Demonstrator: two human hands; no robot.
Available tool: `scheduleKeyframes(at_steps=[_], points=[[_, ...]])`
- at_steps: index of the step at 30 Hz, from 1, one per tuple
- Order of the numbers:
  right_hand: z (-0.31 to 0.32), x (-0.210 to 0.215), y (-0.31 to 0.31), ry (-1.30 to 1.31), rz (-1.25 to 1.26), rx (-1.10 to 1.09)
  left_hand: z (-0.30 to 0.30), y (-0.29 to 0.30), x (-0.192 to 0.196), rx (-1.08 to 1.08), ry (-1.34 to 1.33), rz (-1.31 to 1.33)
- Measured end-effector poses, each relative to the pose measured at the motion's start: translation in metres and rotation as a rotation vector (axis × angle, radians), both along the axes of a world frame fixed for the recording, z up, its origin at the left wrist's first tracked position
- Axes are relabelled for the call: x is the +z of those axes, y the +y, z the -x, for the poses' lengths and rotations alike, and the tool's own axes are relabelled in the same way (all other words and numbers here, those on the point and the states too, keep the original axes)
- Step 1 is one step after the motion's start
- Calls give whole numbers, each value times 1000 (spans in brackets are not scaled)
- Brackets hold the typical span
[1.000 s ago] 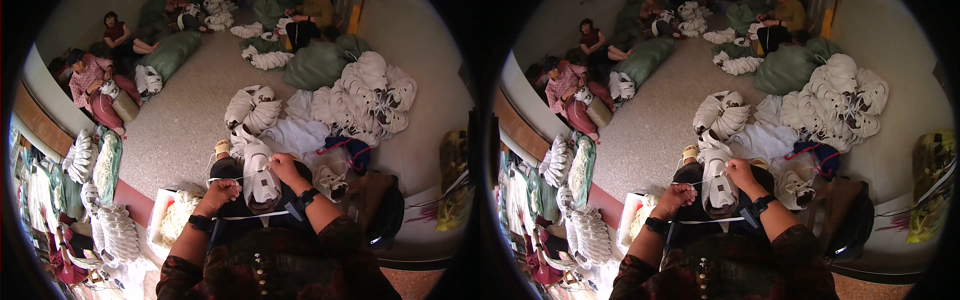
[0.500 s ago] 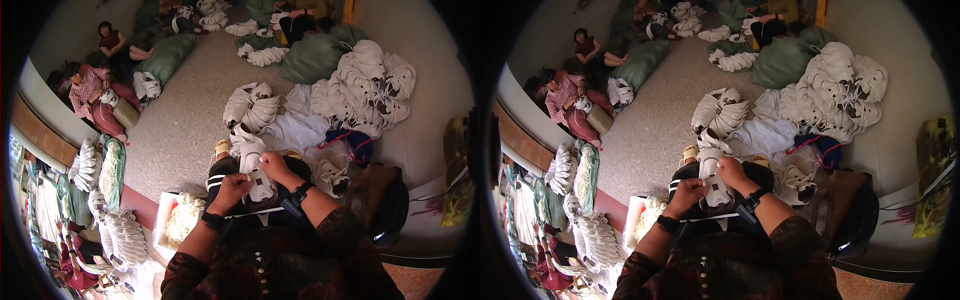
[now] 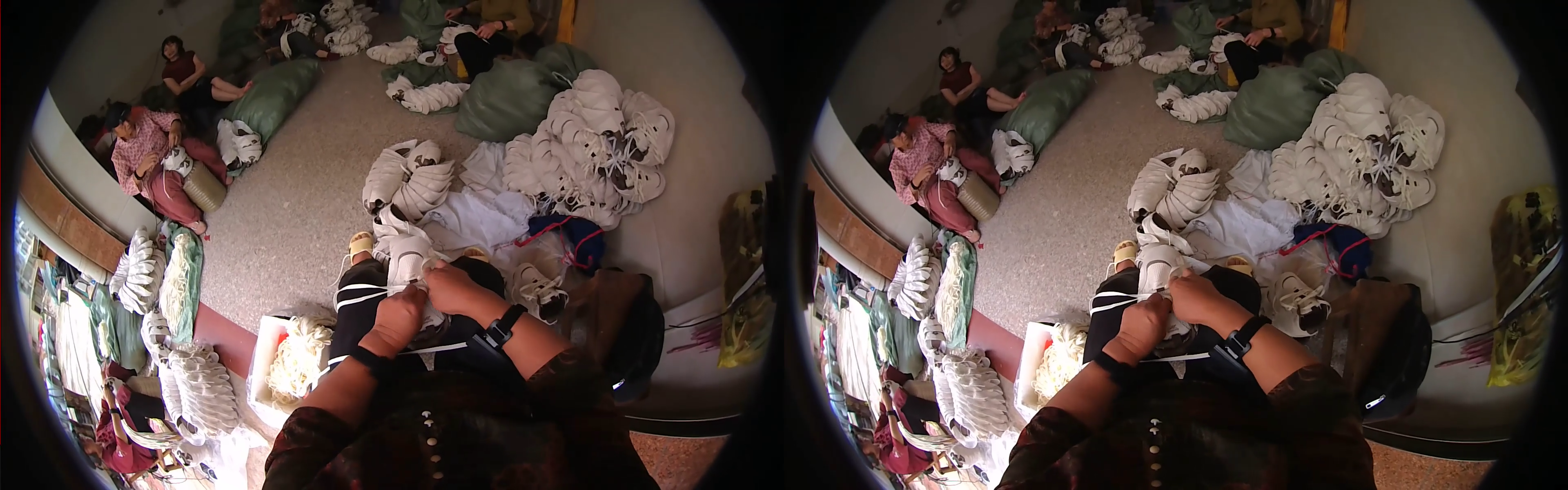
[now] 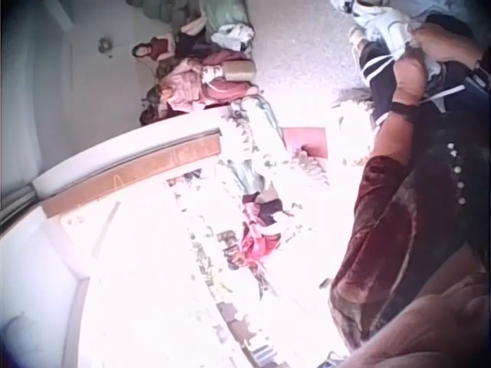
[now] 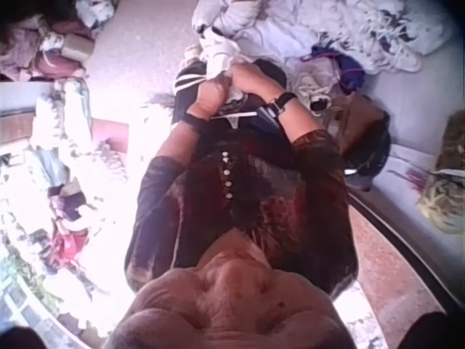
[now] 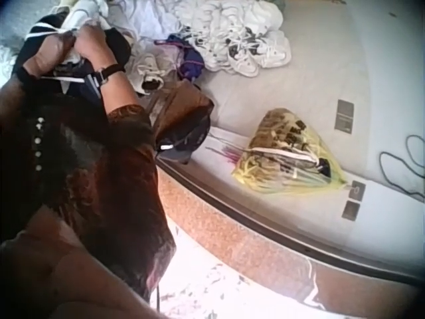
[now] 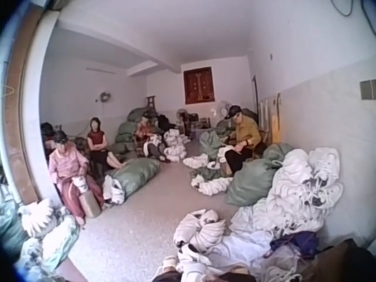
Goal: Threading shoe laces through the eyelets of white sneakers.
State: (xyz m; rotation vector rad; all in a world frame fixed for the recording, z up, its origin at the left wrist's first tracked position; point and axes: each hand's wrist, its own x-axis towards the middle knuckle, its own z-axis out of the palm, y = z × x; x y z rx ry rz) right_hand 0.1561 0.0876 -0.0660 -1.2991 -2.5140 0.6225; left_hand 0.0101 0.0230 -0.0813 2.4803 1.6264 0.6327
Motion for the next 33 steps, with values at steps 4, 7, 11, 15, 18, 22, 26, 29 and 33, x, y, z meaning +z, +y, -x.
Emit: scheduleKeyframes(at_steps=[4, 7, 11, 15, 18, 22, 26, 29, 33], points=[[1, 9, 5, -152, 92, 143, 0, 0, 2, 6, 67, 42], [3, 3, 2, -103, 65, 114, -3, -2, 0, 36, 28, 9], [8, -5, -1, 39, -146, 26, -4, -4, -7, 106, 18, -47], [7, -10, 12, -53, -117, 10, -2, 1, -10, 69, 68, -2], [-4, -19, 19, 170, -154, 116, -4, 3, -12, 69, 111, 32], [-7, -21, 16, 298, -89, 49, -9, 7, -12, 185, -109, 14], [-8, -19, 16, 311, -14, 7, -14, 14, -8, 268, -264, 52], [-6, -23, 14, 353, -27, -14, -22, 22, -2, 334, -62, 140], [-4, -22, 8, 383, -27, -118, -19, 20, 23, 237, 83, 195]])
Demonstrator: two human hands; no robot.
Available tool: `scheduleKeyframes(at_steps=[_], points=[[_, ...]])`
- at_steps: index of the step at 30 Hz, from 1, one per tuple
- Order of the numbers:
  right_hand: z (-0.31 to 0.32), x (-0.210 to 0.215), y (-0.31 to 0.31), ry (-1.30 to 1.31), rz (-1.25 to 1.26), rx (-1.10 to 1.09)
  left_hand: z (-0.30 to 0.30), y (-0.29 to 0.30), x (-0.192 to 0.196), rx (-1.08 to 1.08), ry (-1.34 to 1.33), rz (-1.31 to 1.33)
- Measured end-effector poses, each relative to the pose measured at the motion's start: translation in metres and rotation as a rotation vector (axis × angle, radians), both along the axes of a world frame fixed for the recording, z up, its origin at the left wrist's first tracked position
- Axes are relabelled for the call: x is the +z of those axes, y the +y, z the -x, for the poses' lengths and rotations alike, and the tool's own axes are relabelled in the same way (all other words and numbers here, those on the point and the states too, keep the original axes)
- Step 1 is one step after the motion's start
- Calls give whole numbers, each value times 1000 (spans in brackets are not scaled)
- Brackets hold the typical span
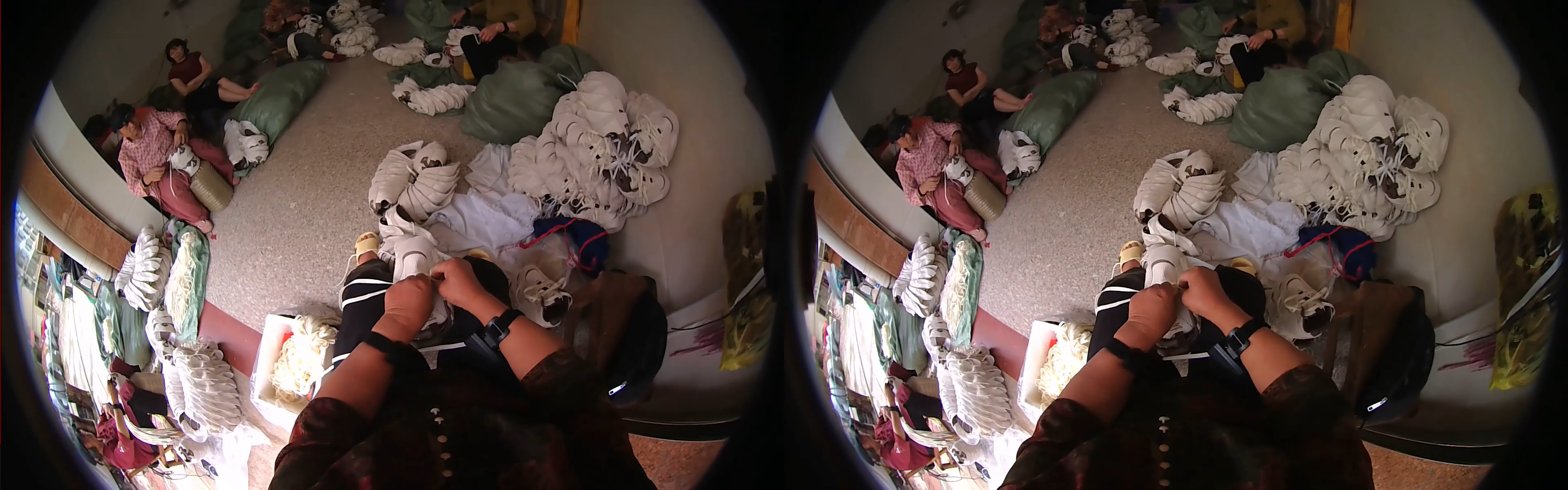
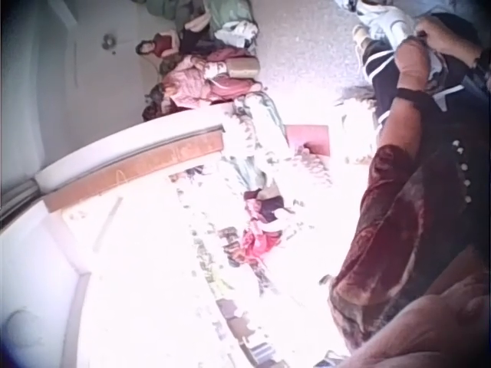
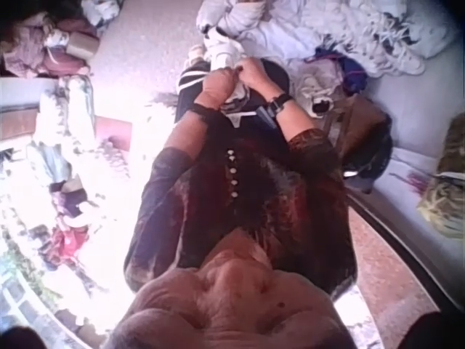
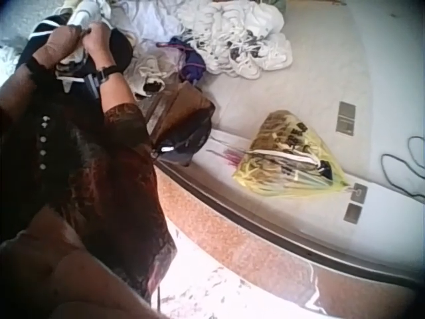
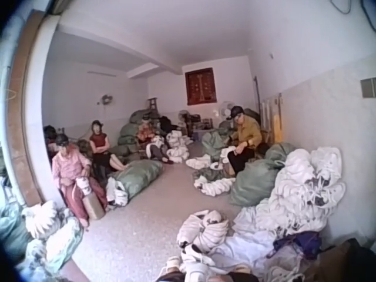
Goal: Threading shoe laces through the eyelets of white sneakers.
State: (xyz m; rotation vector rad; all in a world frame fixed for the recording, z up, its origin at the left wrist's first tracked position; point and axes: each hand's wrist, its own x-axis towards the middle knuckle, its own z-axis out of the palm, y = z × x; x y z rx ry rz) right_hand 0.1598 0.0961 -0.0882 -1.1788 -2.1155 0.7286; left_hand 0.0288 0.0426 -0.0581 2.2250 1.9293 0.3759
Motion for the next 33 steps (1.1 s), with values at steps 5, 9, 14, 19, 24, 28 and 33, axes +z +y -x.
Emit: scheduleKeyframes(at_steps=[5, 9, 14, 19, 24, 28, 33], points=[[3, 1, -4, 77, 24, -80, 40, -51, 15, -373, -294, 174], [13, 14, -11, 192, -237, 44, 69, -64, 3, -3, -1333, 463], [21, 5, -12, -99, -228, 194, 85, -45, -19, 562, -2005, 108], [27, 7, -17, -50, -295, 167, 65, -33, -13, 443, -1796, 245], [30, 2, -17, -50, -238, 142, 55, -9, -41, 353, -1555, 222], [29, -7, -17, -24, -146, 62, 49, 10, -49, 412, -1419, 56], [27, -11, -21, -48, -241, 47, 50, 17, -62, 405, -1241, 2]])
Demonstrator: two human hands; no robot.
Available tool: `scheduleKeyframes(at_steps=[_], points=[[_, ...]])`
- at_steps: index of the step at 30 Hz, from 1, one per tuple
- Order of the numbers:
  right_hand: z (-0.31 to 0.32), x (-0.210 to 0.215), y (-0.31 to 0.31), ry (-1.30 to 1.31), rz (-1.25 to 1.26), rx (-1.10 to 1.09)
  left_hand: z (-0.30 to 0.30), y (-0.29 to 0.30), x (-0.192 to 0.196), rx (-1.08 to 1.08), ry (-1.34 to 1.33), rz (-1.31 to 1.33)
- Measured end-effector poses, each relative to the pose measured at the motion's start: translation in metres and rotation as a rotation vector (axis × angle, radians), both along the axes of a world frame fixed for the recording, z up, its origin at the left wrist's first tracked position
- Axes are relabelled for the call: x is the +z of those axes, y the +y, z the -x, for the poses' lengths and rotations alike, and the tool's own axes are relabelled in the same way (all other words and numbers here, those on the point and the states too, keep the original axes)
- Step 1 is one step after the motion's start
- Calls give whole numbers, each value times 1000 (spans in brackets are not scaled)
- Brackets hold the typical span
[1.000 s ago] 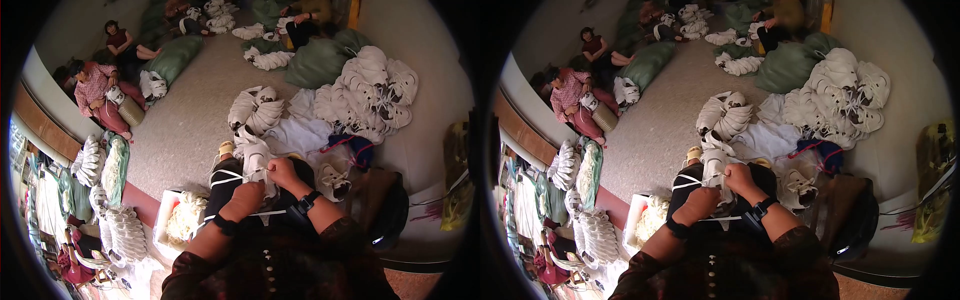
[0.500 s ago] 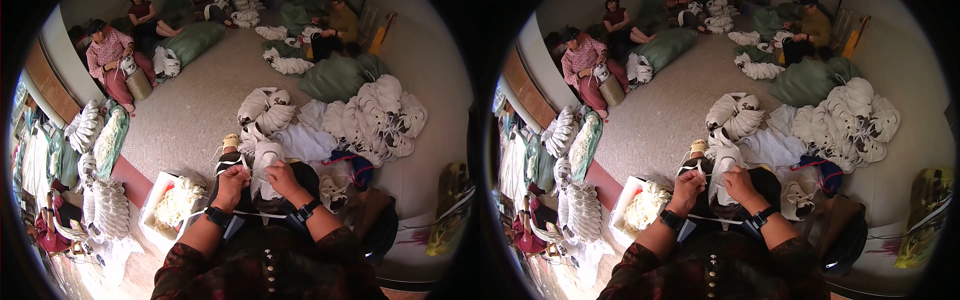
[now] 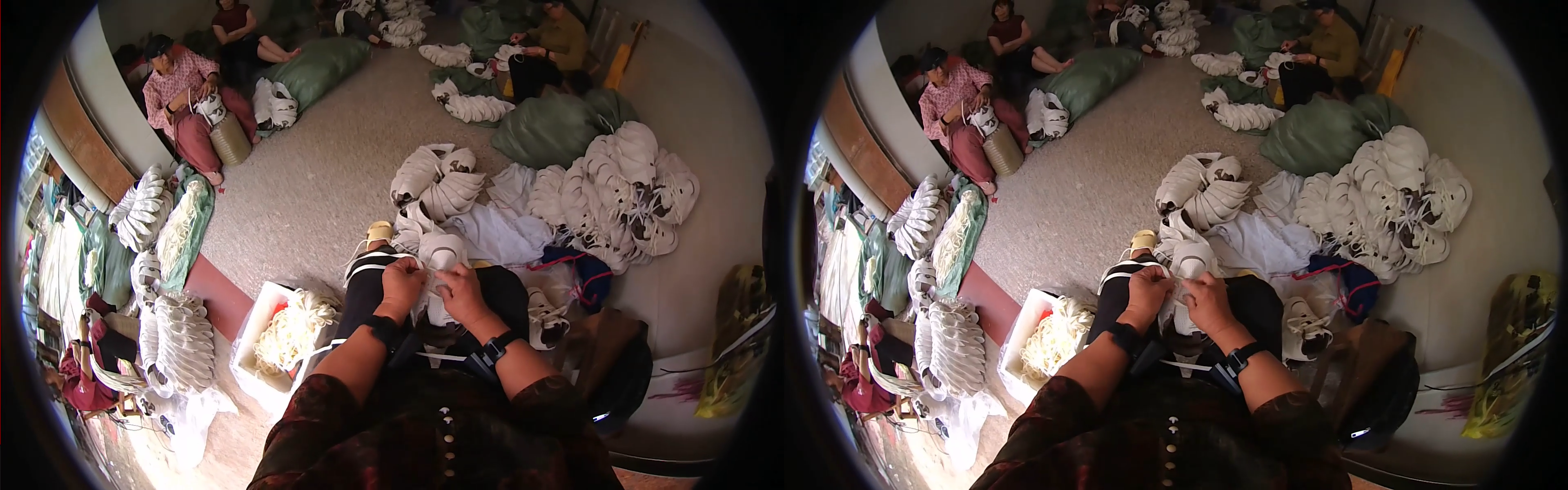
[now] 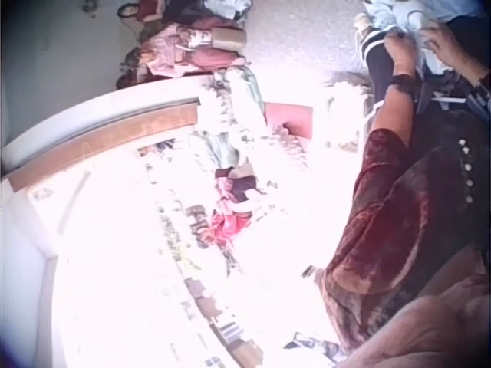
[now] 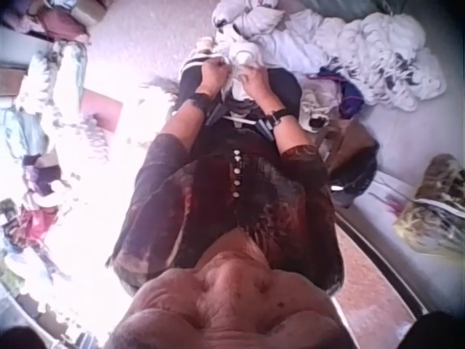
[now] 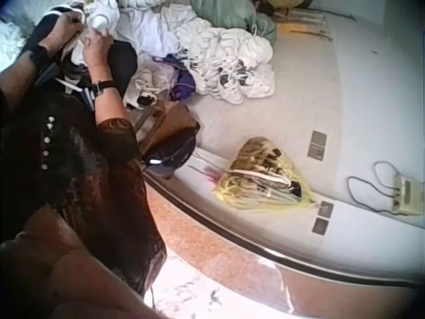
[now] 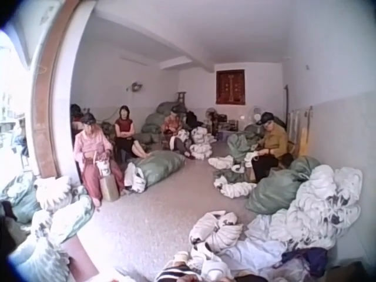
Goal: Threading shoe laces through the eyelets of white sneakers.
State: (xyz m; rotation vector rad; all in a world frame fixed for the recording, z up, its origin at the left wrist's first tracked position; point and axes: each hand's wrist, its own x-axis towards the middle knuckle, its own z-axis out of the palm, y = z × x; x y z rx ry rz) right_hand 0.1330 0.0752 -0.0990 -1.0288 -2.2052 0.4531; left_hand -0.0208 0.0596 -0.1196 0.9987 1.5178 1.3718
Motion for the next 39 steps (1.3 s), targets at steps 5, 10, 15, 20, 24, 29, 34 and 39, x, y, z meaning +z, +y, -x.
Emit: scheduleKeyframes(at_steps=[5, 10, 15, 20, 24, 29, 34, 39], points=[[0, 0, 0, -21, -60, -3, -7, -1, 13, -57, 368, -33], [4, 2, -3, -52, -82, -23, -7, -7, 18, 7, 578, -6], [3, 1, -4, -49, -64, -44, -13, -10, 16, 34, 517, -4], [5, 6, -5, -60, -56, -56, -13, -12, 8, 63, 481, -80], [4, 5, -4, -74, -44, -51, -15, -11, 7, 58, 526, -61], [4, 3, -4, -47, -72, -42, -16, -14, 7, 51, 534, -111], [4, 4, -5, -53, -49, -44, -18, -15, 7, 62, 562, -126], [4, 5, -4, -79, -87, -44, -20, -15, 4, 89, 486, -130]])
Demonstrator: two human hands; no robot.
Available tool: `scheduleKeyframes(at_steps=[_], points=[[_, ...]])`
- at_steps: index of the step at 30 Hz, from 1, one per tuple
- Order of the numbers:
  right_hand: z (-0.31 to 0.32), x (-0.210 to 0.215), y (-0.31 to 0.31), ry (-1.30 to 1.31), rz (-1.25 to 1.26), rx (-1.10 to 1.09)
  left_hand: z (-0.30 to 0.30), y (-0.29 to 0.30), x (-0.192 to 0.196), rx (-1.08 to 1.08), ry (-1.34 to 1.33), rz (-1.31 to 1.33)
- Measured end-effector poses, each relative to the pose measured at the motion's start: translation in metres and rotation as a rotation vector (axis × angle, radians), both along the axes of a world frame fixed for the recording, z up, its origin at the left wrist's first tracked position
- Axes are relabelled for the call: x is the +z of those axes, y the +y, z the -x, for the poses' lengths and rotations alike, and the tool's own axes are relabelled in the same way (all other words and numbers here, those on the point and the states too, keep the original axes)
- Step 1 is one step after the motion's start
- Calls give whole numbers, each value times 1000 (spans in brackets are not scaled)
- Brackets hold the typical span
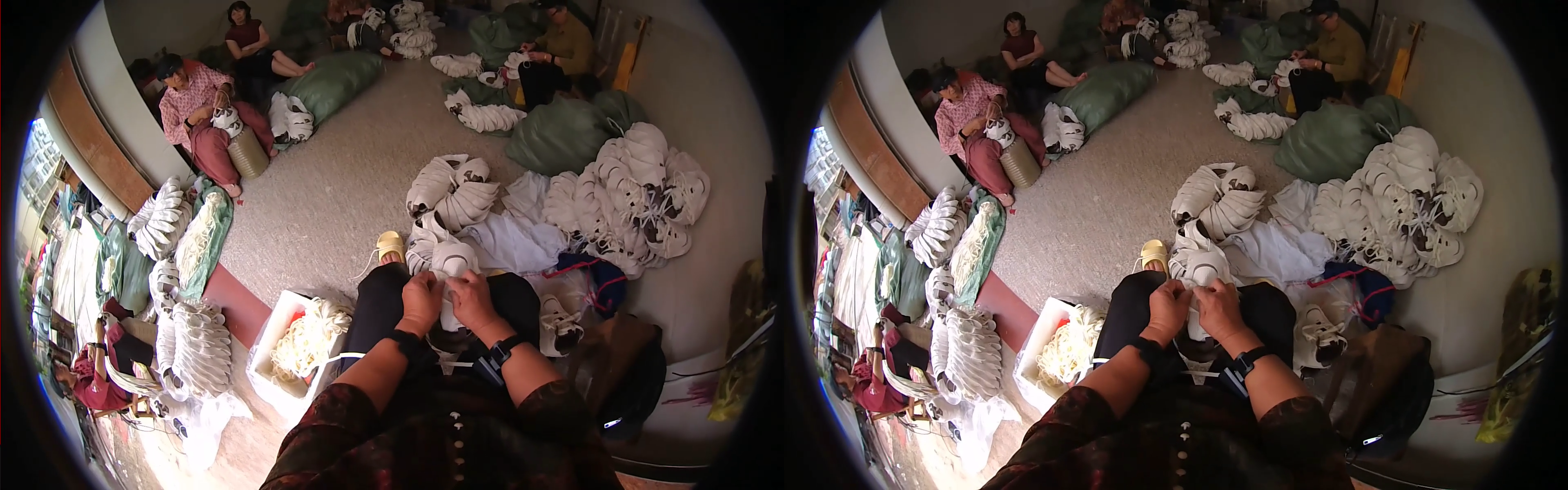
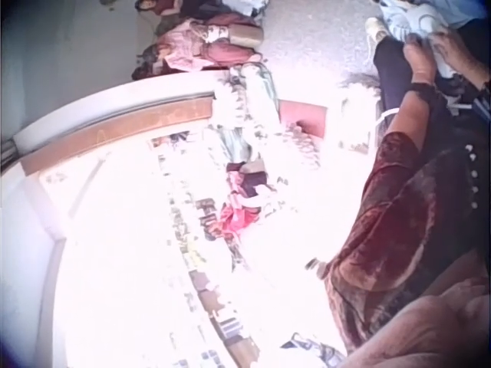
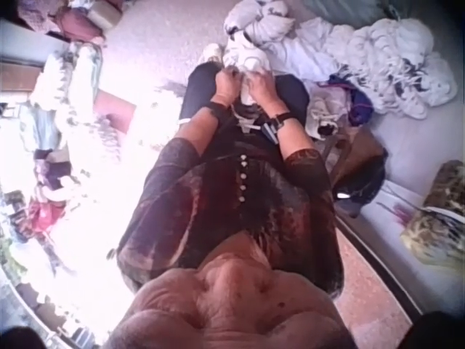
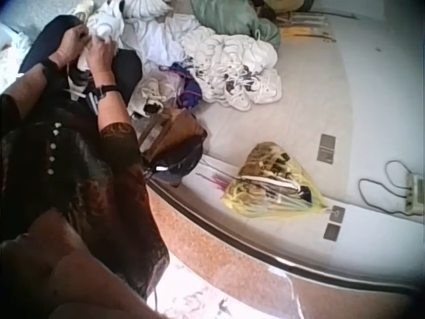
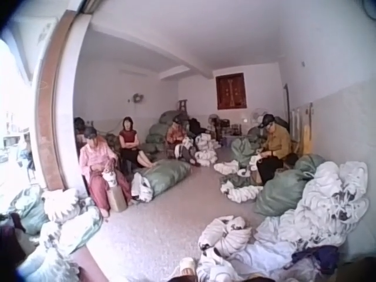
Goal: Threading shoe laces through the eyelets of white sneakers.
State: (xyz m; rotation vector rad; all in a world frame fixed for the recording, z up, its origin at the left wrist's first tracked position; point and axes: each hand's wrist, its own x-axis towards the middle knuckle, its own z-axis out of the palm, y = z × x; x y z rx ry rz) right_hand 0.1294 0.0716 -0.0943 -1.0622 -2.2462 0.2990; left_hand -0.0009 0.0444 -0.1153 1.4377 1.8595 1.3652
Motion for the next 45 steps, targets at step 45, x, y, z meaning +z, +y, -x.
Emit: scheduleKeyframes(at_steps=[45], points=[[6, 15, -2, -95, -124, -31, 30, 23, 41, -499, 279, 260]])
